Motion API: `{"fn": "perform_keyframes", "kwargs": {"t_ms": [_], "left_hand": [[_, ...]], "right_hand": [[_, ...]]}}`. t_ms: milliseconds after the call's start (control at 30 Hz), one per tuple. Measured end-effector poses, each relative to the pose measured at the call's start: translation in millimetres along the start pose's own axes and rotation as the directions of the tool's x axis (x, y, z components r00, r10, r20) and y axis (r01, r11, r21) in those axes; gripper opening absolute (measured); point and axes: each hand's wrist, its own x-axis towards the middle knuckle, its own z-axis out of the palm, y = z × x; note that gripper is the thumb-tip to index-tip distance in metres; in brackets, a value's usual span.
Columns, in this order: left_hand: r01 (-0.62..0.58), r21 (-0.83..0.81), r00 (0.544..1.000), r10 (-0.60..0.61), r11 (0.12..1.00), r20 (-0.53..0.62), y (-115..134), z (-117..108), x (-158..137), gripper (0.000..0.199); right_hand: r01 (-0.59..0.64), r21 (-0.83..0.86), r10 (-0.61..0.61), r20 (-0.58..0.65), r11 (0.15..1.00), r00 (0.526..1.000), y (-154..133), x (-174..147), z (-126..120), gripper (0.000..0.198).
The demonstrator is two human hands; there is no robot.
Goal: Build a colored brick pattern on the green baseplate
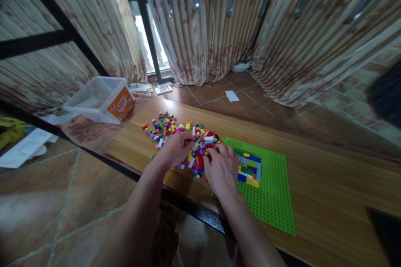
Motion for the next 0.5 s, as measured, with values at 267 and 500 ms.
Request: {"fn": "perform_keyframes", "kwargs": {"t_ms": [267,500], "left_hand": [[0.08,-0.047,0.997,-0.079,0.996,0.02,-2,2,0,0.029],[0.059,-0.045,0.998,-0.059,0.997,-0.005,-2,0,0,0.031]], "right_hand": [[-0.042,0.002,0.042,0.028,0.999,0.999,2,4,-1,0.015],[0.027,0.081,-0.036,0.114,0.996,0.993,12,7,-6,0.026]]}}
